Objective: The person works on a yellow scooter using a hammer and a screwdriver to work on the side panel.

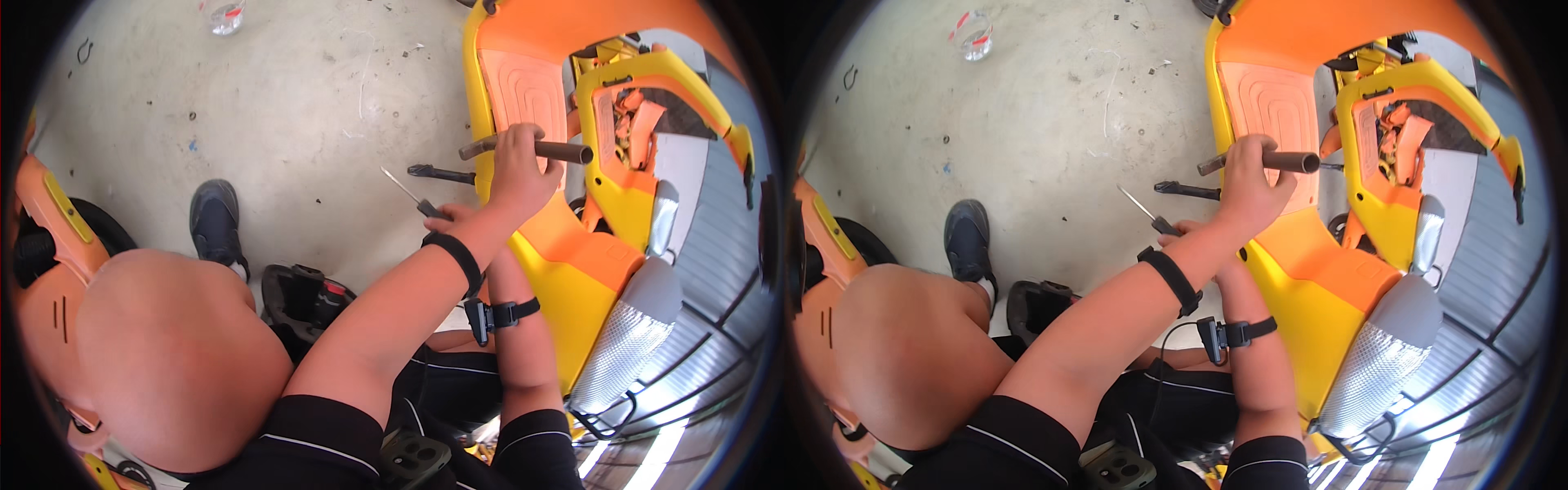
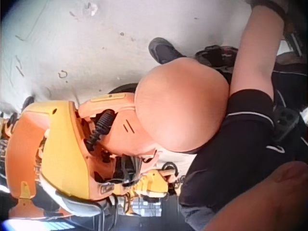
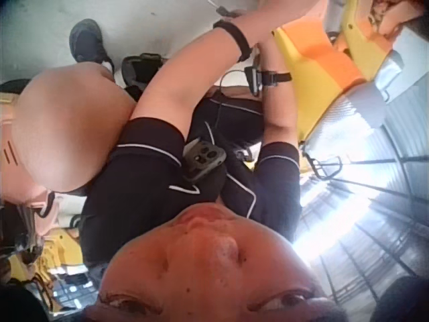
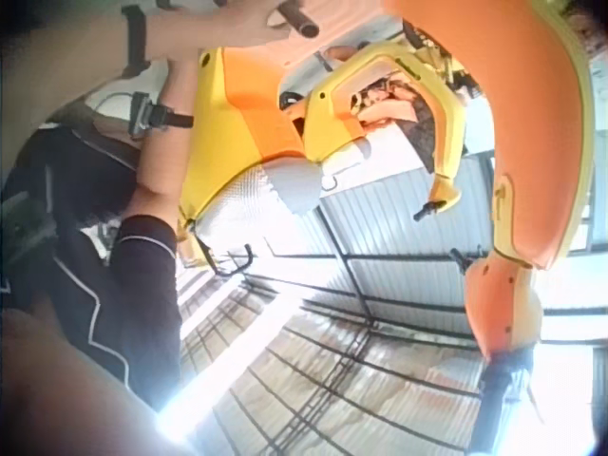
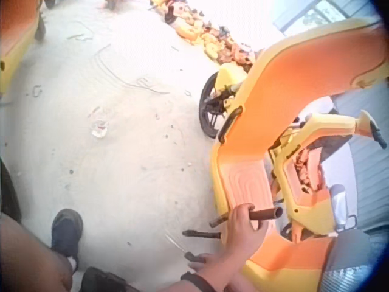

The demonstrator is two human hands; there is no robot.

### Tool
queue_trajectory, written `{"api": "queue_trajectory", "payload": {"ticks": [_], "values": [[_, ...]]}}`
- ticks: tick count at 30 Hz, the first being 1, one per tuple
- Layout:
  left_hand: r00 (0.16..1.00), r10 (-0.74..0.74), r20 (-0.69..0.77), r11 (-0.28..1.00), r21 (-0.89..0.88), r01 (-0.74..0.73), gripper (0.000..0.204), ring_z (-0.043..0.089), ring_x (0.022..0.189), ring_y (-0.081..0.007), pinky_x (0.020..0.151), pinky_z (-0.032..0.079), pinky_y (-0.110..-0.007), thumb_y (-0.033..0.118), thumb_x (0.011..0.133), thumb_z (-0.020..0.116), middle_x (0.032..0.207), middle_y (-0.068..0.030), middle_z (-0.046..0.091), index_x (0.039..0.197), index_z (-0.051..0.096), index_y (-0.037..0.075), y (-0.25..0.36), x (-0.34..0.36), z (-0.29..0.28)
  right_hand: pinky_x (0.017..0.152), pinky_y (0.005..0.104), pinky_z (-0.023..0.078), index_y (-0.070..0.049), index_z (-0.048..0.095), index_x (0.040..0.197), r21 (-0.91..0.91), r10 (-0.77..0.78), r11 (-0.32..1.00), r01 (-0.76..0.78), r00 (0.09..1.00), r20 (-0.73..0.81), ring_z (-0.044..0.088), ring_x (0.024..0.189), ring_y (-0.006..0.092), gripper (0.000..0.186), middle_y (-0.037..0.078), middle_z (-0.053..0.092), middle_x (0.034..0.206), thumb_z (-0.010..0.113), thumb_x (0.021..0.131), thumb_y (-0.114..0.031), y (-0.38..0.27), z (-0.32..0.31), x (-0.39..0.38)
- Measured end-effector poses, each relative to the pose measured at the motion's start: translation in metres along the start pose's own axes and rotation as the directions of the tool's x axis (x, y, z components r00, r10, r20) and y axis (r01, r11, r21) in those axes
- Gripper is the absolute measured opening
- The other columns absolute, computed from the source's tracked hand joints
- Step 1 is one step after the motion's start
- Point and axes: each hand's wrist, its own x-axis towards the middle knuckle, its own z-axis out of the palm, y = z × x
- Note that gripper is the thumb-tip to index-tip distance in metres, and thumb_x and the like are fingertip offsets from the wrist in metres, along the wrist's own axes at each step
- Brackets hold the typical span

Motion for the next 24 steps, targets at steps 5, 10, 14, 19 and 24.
{"api": "queue_trajectory", "payload": {"ticks": [5,10,14,19,24], "values": [[0.997,0.023,-0.068,0.989,0.151,-0.013,0.064,0.040,0.121,-0.0435,0.104,0.036,-0.050,0.005,0.074,0.065,0.127,-0.0253,0.042,0.130,0.036,-0.002,0.005,-0.035,0.008,0.076,0.0305,0.047,-0.003,0.062,0.104,0.091,-0.342,0.923,0.374,0.905,-0.254,0.055,0.085,0.0138,0.028,0.002,0.062,0.093,0.072,0.086,-0.022,0.132,-0.033,-0.003],[0.969,-0.182,-0.167,0.882,0.408,0.236,0.073,0.035,0.127,-0.0460,0.107,0.033,-0.054,0.005,0.075,0.063,0.133,-0.0275,0.037,0.138,0.028,-0.003,-0.053,-0.054,-0.029,0.062,0.0331,0.052,0.000,0.056,0.100,0.282,0.207,0.953,-0.110,0.916,-0.342,0.062,0.069,0.0195,0.018,0.010,0.064,0.087,0.059,0.085,-0.011,0.090,-0.017,-0.034],[0.957,-0.201,-0.208,0.862,0.427,0.274,0.070,0.037,0.127,-0.0436,0.108,0.034,-0.050,0.008,0.076,0.064,0.133,-0.0258,0.042,0.137,0.033,-0.003,-0.087,-0.044,-0.054,0.047,0.0302,0.044,-0.002,0.053,0.090,0.447,0.210,0.894,0.028,0.855,-0.473,0.054,0.052,0.0163,0.011,0.006,0.056,0.069,0.055,0.087,-0.012,0.101,-0.010,-0.048],[0.956,-0.283,0.078,0.855,0.471,0.215,0.062,0.045,0.125,-0.0367,0.106,0.039,-0.044,0.013,0.080,0.069,0.132,-0.0186,0.051,0.135,0.044,0.000,-0.090,-0.034,-0.063,0.045,0.0284,0.042,-0.003,0.052,0.087,0.517,0.219,0.848,0.120,0.808,-0.547,0.051,0.049,0.0144,0.013,0.005,0.053,0.067,0.056,0.089,-0.015,0.094,-0.009,-0.044],[0.971,-0.166,0.173,0.902,0.425,0.078,0.056,0.051,0.120,-0.0373,0.102,0.043,-0.045,0.013,0.081,0.069,0.129,-0.0179,0.056,0.133,0.049,0.003,-0.091,-0.018,-0.064,0.047,0.0275,0.043,-0.006,0.052,0.092,0.559,0.203,0.814,0.156,0.826,-0.526,0.053,0.054,0.0134,0.016,0.003,0.054,0.070,0.058,0.093,-0.021,0.089,-0.007,-0.038]]}}
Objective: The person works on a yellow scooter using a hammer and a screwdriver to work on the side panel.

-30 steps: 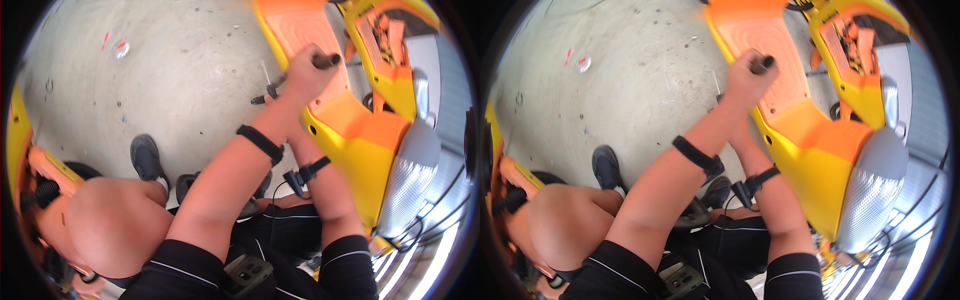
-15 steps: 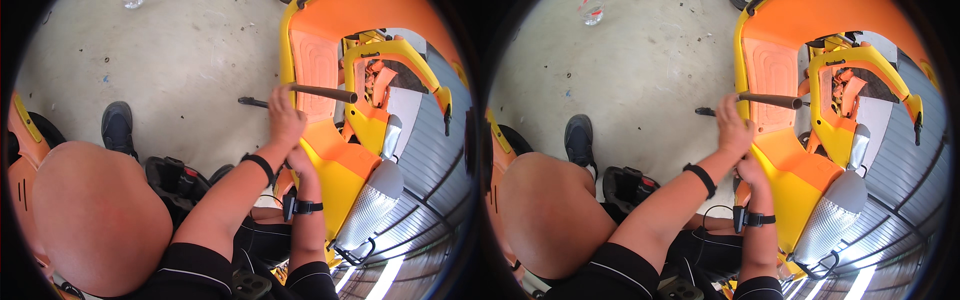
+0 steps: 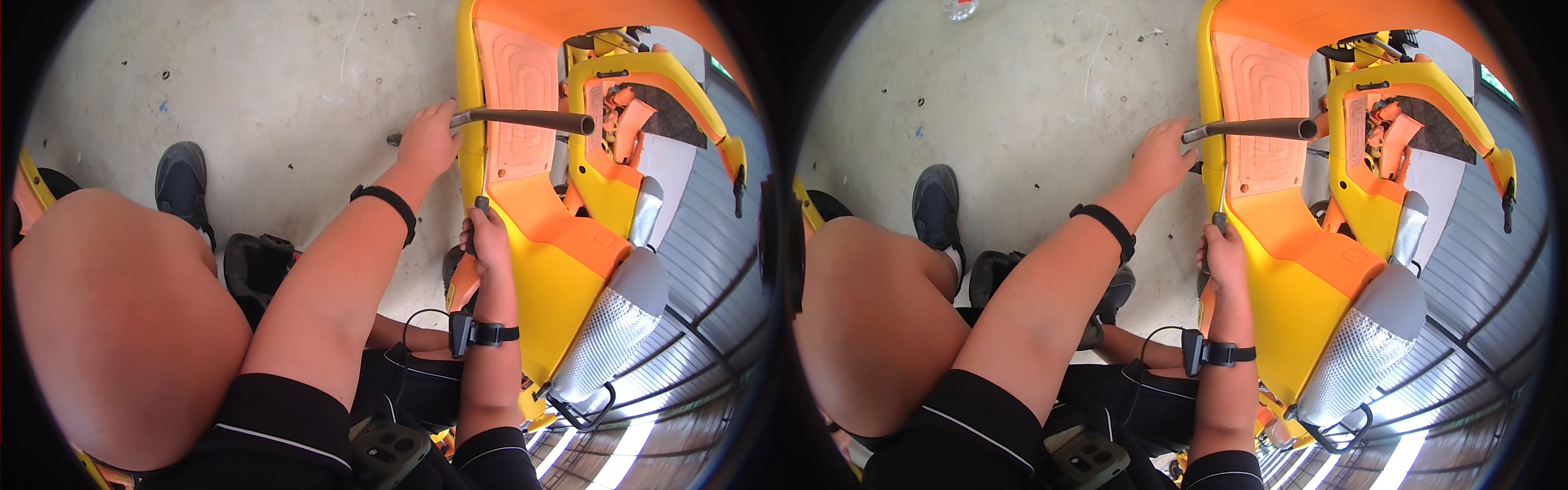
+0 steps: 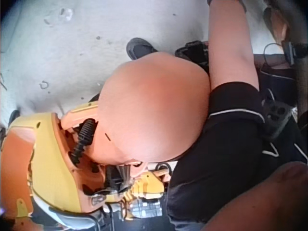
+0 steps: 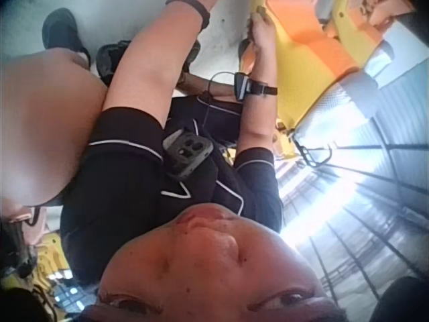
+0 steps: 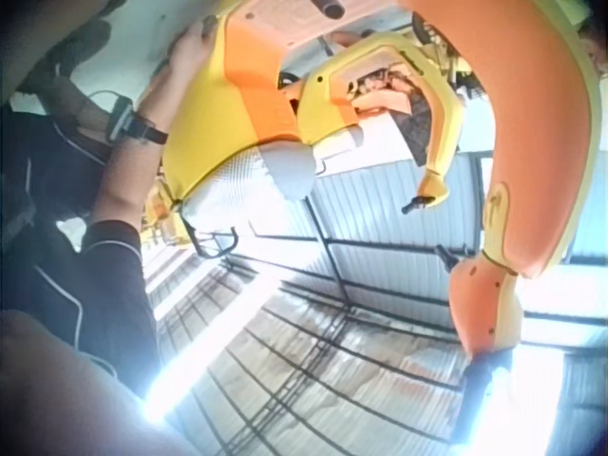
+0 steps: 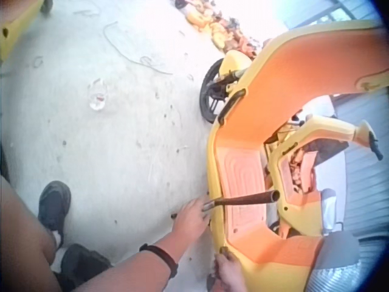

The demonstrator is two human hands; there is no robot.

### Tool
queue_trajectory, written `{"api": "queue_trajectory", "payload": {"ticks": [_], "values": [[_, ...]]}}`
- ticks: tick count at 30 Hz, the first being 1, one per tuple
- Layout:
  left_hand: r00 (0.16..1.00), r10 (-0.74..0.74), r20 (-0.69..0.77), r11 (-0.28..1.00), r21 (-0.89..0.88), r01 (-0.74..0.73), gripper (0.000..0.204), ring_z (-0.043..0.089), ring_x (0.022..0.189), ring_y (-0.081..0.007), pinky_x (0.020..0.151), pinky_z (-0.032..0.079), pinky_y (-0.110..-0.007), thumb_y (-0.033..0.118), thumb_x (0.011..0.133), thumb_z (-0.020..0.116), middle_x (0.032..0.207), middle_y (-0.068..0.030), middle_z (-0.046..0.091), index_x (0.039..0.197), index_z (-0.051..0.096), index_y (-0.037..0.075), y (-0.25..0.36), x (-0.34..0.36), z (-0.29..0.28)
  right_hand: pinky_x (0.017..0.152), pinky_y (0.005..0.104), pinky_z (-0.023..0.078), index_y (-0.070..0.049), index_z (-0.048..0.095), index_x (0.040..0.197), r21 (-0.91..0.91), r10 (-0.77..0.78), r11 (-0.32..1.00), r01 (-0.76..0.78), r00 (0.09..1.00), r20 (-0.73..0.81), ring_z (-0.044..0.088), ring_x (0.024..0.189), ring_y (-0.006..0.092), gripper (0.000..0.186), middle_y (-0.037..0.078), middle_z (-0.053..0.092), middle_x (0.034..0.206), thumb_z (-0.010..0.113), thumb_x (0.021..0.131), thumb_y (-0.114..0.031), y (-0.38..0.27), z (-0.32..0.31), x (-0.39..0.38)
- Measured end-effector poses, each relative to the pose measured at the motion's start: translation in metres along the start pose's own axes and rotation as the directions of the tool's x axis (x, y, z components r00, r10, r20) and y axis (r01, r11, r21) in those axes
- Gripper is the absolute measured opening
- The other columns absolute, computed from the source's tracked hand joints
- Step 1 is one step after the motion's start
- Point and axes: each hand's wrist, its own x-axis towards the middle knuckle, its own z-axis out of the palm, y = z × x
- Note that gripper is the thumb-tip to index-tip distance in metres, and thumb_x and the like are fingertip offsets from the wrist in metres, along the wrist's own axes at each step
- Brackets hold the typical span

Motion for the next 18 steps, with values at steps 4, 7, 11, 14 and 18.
{"api": "queue_trajectory", "payload": {"ticks": [4,7,11,14,18], "values": [[0.996,0.015,0.090,1.000,0.026,-0.017,0.052,0.053,0.118,-0.0358,0.100,0.045,-0.043,0.013,0.082,0.068,0.126,-0.0152,0.060,0.131,0.053,0.005,0.000,0.006,0.001,0.045,0.0269,0.041,-0.006,0.048,0.088,0.026,0.025,0.999,-0.025,1.000,-0.002,0.051,0.052,0.0121,0.020,0.004,0.052,0.068,0.057,0.095,-0.023,0.009,0.020,-0.003],[0.996,0.006,0.088,0.998,0.068,-0.012,0.044,0.056,0.114,-0.0329,0.096,0.047,-0.043,0.013,0.085,0.063,0.122,-0.0110,0.062,0.129,0.056,0.009,-0.002,0.005,0.006,0.047,0.0275,0.042,-0.006,0.045,0.093,0.065,-0.027,0.997,0.032,0.997,-0.077,0.052,0.054,0.0128,0.023,0.003,0.051,0.070,0.056,0.097,-0.026,0.023,0.032,0.009],[0.982,-0.078,0.173,0.995,0.078,0.065,0.037,0.061,0.105,-0.0314,0.088,0.051,-0.044,0.010,0.089,0.056,0.117,-0.0086,0.063,0.126,0.058,0.012,0.000,0.008,0.010,0.049,0.0277,0.043,-0.004,0.045,0.096,0.105,-0.176,0.975,0.197,0.968,-0.180,0.052,0.055,0.0127,0.025,0.004,0.051,0.071,0.057,0.099,-0.027,0.049,0.061,0.034],[0.990,-0.024,0.142,0.997,0.081,0.013,0.037,0.062,0.101,-0.0326,0.086,0.052,-0.045,0.010,0.090,0.054,0.116,-0.0089,0.064,0.126,0.058,0.011,-0.001,0.010,0.012,0.049,0.0267,0.040,-0.006,0.041,0.097,0.155,-0.260,0.941,0.301,0.936,-0.236,0.051,0.057,0.0126,0.031,0.004,0.054,0.070,0.053,0.100,-0.034,0.062,0.084,0.053],[0.988,-0.058,0.140,0.994,0.096,0.045,0.036,0.062,0.102,-0.0329,0.086,0.052,-0.045,0.010,0.091,0.052,0.116,-0.0084,0.064,0.126,0.058,0.011,-0.002,0.008,0.012,0.054,0.0282,0.043,-0.004,0.043,0.102,0.275,-0.231,0.920,0.280,0.953,-0.199,0.054,0.061,0.0124,0.031,0.006,0.056,0.075,0.053,0.101,-0.033,0.048,0.092,0.065]]}}
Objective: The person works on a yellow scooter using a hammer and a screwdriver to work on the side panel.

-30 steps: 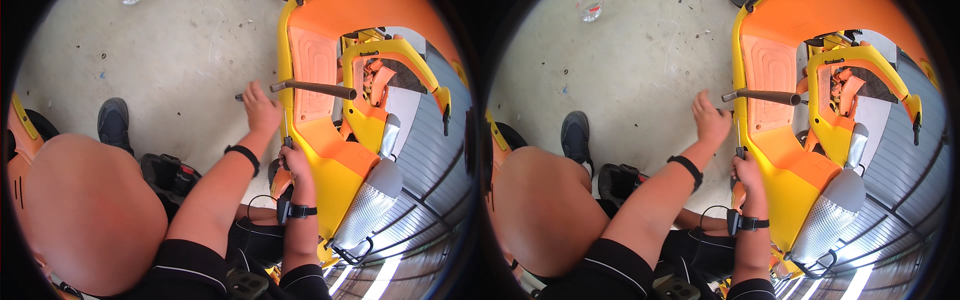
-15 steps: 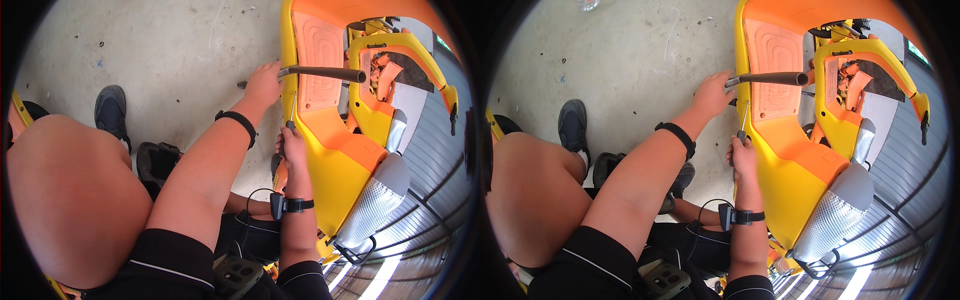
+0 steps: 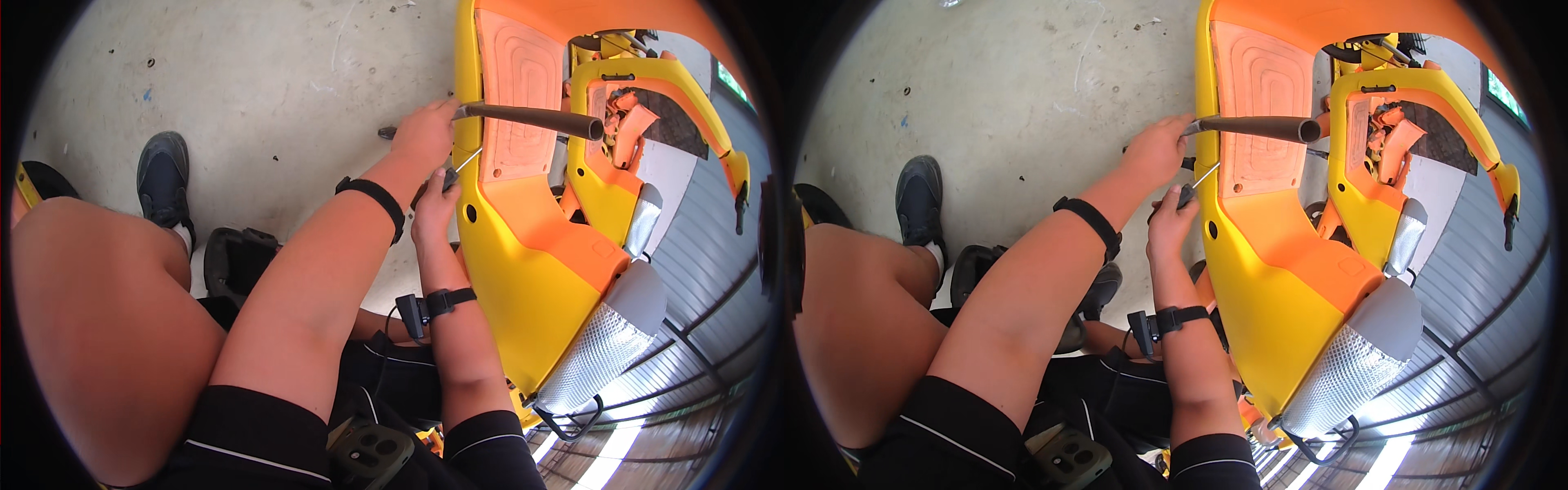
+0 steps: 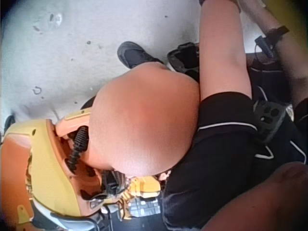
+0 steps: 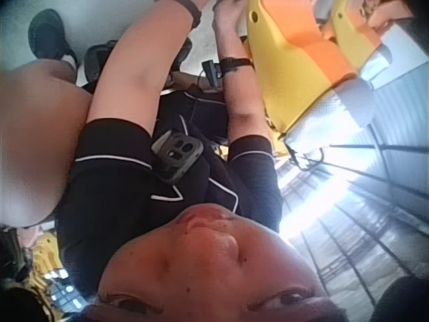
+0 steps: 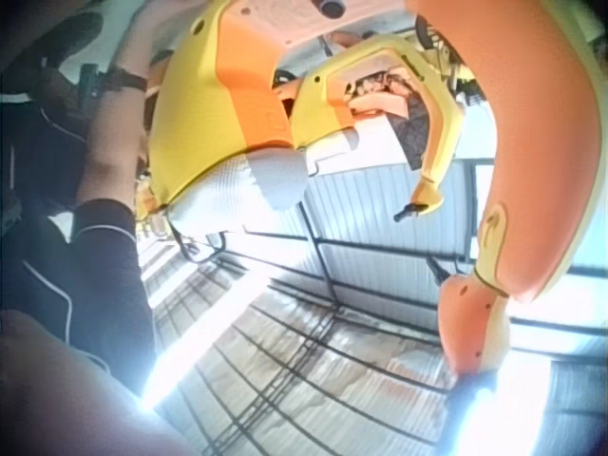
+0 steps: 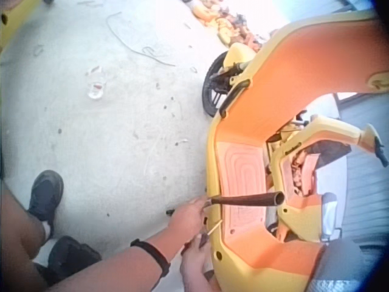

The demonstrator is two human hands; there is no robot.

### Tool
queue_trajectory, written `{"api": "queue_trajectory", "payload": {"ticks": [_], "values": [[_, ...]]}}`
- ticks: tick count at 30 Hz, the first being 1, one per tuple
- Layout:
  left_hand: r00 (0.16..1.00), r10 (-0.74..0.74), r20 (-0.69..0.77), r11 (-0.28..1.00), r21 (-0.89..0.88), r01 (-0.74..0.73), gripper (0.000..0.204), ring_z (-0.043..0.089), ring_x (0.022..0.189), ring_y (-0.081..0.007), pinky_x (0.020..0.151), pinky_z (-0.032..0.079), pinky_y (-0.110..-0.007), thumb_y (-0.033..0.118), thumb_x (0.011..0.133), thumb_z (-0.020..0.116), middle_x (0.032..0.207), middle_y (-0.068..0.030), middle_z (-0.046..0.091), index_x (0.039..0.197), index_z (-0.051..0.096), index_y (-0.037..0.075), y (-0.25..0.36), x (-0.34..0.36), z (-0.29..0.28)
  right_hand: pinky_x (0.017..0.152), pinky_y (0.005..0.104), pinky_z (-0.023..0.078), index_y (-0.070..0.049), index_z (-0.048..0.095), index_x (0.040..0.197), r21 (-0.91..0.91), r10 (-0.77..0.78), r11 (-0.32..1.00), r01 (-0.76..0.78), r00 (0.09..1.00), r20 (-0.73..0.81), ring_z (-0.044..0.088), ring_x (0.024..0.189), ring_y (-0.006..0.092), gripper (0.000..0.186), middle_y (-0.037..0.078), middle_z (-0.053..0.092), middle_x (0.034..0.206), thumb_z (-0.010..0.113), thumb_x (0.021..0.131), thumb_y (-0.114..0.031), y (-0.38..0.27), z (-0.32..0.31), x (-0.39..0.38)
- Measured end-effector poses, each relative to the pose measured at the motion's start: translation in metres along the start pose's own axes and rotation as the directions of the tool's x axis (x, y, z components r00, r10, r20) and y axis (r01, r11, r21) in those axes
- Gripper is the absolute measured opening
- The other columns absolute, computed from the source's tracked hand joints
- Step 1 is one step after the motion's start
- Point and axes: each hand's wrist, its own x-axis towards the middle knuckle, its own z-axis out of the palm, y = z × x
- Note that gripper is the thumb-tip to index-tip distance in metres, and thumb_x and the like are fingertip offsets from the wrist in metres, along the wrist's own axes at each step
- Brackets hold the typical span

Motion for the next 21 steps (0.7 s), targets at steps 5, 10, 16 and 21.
{"api": "queue_trajectory", "payload": {"ticks": [5,10,16,21], "values": [[0.999,0.019,0.037,1.000,-0.016,-0.018,0.038,0.062,0.104,-0.0351,0.085,0.052,-0.045,0.009,0.093,0.050,0.120,-0.0111,0.062,0.130,0.056,0.012,0.002,0.000,-0.002,0.053,0.0292,0.043,-0.002,0.043,0.108,-0.157,-0.152,0.977,0.141,0.987,-0.060,0.055,0.060,0.0122,0.034,0.006,0.057,0.072,0.054,0.100,-0.033,-0.002,-0.009,0.028],[0.999,0.000,0.039,1.000,-0.025,0.001,0.039,0.061,0.105,-0.0338,0.086,0.051,-0.044,0.007,0.092,0.050,0.119,-0.0094,0.062,0.130,0.056,0.012,0.000,-0.002,-0.003,0.051,0.0287,0.043,-0.001,0.047,0.103,-0.315,-0.264,0.918,0.242,0.964,-0.028,0.052,0.053,0.0117,0.030,0.005,0.056,0.067,0.059,0.098,-0.028,-0.013,-0.030,0.033],[0.997,-0.036,0.071,0.997,-0.072,0.041,0.038,0.060,0.109,-0.0327,0.090,0.050,-0.044,0.006,0.092,0.048,0.122,-0.0089,0.060,0.129,0.056,0.011,0.005,-0.001,-0.003,0.051,0.0279,0.045,-0.002,0.052,0.096,-0.348,-0.290,0.898,0.269,0.957,-0.008,0.052,0.056,0.0106,0.026,0.003,0.054,0.070,0.061,0.097,-0.026,-0.020,-0.037,0.028],[0.991,-0.067,0.115,0.992,-0.097,0.078,0.039,0.059,0.111,-0.0325,0.091,0.050,-0.044,0.006,0.093,0.046,0.126,-0.0087,0.058,0.130,0.055,0.012,0.006,0.001,-0.007,0.050,0.0292,0.043,0.002,0.057,0.103,-0.422,-0.361,0.849,0.319,0.932,-0.022,0.050,0.054,0.0108,0.030,0.004,0.054,0.065,0.064,0.095,-0.025,-0.024,-0.043,0.027]]}}
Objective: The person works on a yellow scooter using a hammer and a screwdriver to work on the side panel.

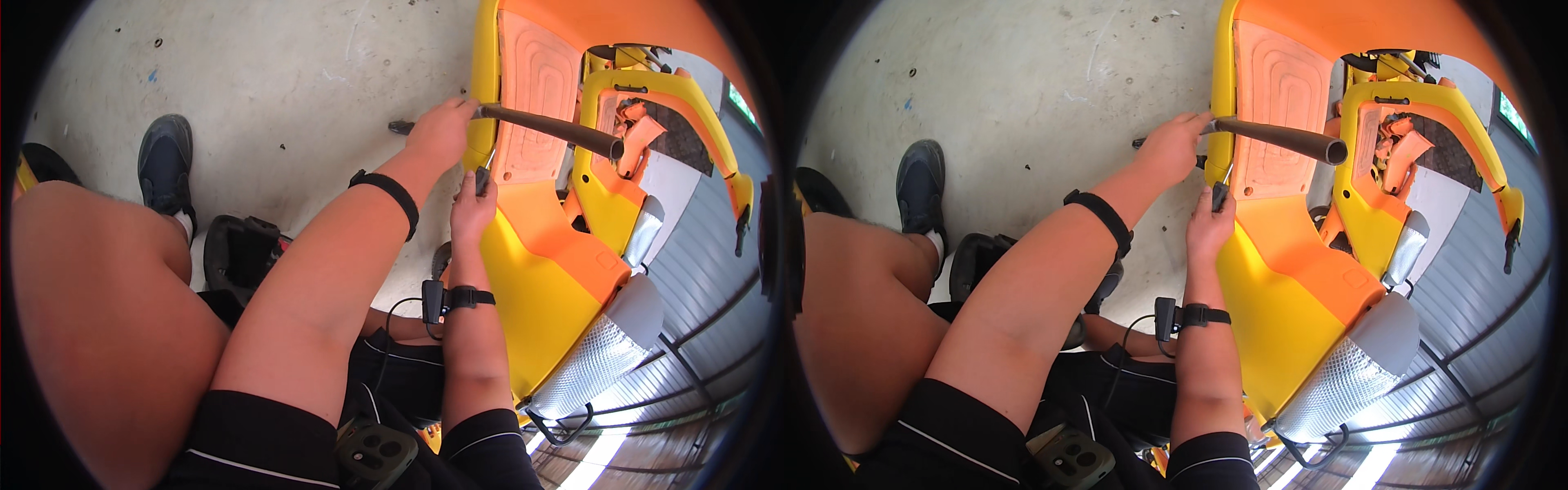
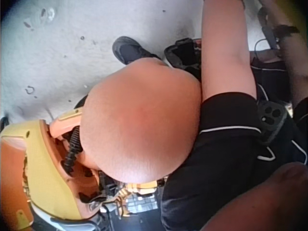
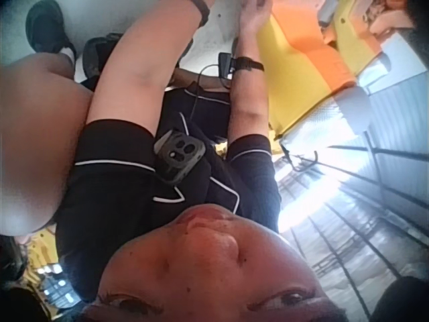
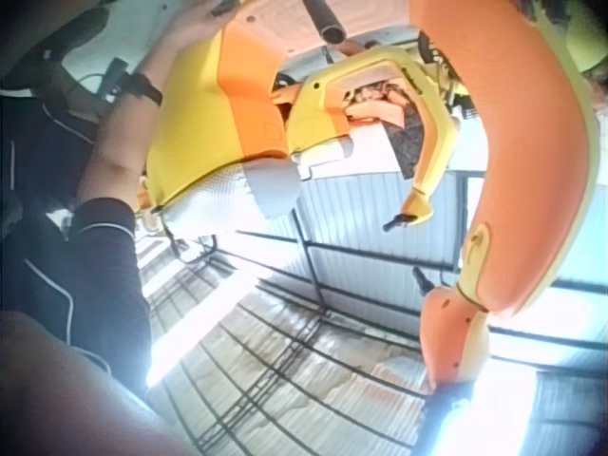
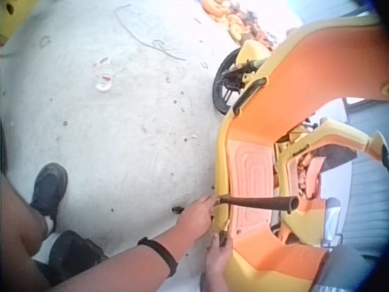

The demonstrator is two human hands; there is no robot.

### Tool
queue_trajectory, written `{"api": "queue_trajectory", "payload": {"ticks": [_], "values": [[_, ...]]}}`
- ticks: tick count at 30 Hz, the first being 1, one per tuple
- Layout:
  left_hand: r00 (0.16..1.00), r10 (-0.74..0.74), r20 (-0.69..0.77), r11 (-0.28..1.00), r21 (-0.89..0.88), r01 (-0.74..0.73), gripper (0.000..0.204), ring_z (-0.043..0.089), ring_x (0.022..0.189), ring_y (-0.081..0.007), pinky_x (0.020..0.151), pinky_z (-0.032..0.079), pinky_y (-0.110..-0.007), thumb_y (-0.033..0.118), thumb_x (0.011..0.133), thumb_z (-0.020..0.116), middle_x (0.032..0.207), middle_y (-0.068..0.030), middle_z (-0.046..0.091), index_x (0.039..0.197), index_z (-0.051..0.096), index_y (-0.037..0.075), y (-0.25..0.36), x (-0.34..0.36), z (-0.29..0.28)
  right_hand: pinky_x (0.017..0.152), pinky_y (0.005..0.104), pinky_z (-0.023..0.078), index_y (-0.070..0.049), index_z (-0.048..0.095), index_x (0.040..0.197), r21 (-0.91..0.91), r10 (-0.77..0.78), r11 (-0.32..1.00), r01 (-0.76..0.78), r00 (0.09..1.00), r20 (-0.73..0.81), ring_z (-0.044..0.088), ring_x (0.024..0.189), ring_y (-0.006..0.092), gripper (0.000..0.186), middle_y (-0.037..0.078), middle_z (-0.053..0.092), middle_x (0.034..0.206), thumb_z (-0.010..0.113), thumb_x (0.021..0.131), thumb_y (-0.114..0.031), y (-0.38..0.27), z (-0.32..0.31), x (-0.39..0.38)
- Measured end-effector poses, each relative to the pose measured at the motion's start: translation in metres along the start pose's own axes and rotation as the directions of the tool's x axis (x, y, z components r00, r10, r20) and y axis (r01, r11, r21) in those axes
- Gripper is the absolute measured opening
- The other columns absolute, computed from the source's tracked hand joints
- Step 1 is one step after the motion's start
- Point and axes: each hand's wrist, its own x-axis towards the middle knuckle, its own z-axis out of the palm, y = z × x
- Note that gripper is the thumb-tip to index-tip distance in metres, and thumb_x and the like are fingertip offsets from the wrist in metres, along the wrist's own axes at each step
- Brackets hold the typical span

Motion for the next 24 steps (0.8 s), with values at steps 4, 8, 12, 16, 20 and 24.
{"api": "queue_trajectory", "payload": {"ticks": [4,8,12,16,20,24], "values": [[0.999,-0.024,0.021,1.000,0.004,0.024,0.041,0.059,0.113,-0.0316,0.092,0.050,-0.043,0.005,0.093,0.043,0.128,-0.0086,0.057,0.132,0.055,0.013,0.000,0.000,0.002,0.052,0.0301,0.044,0.003,0.058,0.102,-0.082,-0.011,0.997,0.009,1.000,-0.020,0.052,0.055,0.0121,0.030,0.005,0.057,0.067,0.065,0.094,-0.025,-0.002,-0.004,0.000],[0.998,0.031,-0.062,0.999,-0.028,-0.033,0.059,0.061,0.098,-0.0344,0.082,0.051,-0.042,-0.012,0.078,0.047,0.113,-0.0126,0.060,0.133,0.054,0.008,-0.002,0.003,0.005,0.051,0.0302,0.045,0.003,0.060,0.102,-0.179,-0.066,0.982,0.065,0.998,-0.003,0.055,0.053,0.0136,0.032,0.006,0.058,0.065,0.066,0.093,-0.027,0.003,-0.010,0.005],[0.999,0.004,-0.047,0.999,-0.039,-0.006,0.061,0.061,0.101,-0.0345,0.085,0.051,-0.042,-0.013,0.077,0.049,0.117,-0.0128,0.059,0.134,0.053,0.008,-0.003,0.002,0.005,0.050,0.0304,0.045,0.003,0.060,0.102,-0.141,0.058,0.989,-0.051,0.997,0.045,0.053,0.052,0.0121,0.030,0.005,0.057,0.063,0.066,0.092,-0.024,-0.023,-0.014,-0.004],[0.999,-0.023,-0.024,0.999,-0.036,0.022,0.062,0.060,0.108,-0.0347,0.088,0.051,-0.042,-0.013,0.077,0.050,0.123,-0.0123,0.058,0.135,0.053,0.009,0.001,0.004,0.003,0.049,0.0302,0.044,0.003,0.060,0.101,-0.138,0.036,0.990,-0.025,0.997,0.073,0.053,0.050,0.0117,0.029,0.005,0.056,0.062,0.066,0.092,-0.024,-0.015,-0.021,0.001],[1.000,-0.015,-0.025,0.999,0.047,0.016,0.061,0.059,0.112,-0.0347,0.090,0.052,-0.042,-0.012,0.079,0.050,0.125,-0.0122,0.057,0.136,0.053,0.010,0.001,0.005,0.001,0.049,0.0306,0.044,0.002,0.058,0.095,-0.147,0.046,0.989,-0.029,0.993,0.113,0.053,0.049,0.0130,0.028,0.006,0.056,0.061,0.066,0.092,-0.024,-0.016,-0.024,0.002],[0.995,-0.066,0.071,0.996,0.070,0.061,0.041,0.056,0.119,-0.0299,0.095,0.050,-0.042,0.007,0.095,0.042,0.128,-0.0118,0.055,0.133,0.056,0.013,0.006,0.006,-0.007,0.051,0.0329,0.045,0.001,0.056,0.089,-0.233,0.081,0.971,-0.052,0.990,0.118,0.055,0.052,0.0157,0.027,0.008,0.057,0.062,0.065,0.092,-0.024,-0.031,-0.025,-0.003]]}}
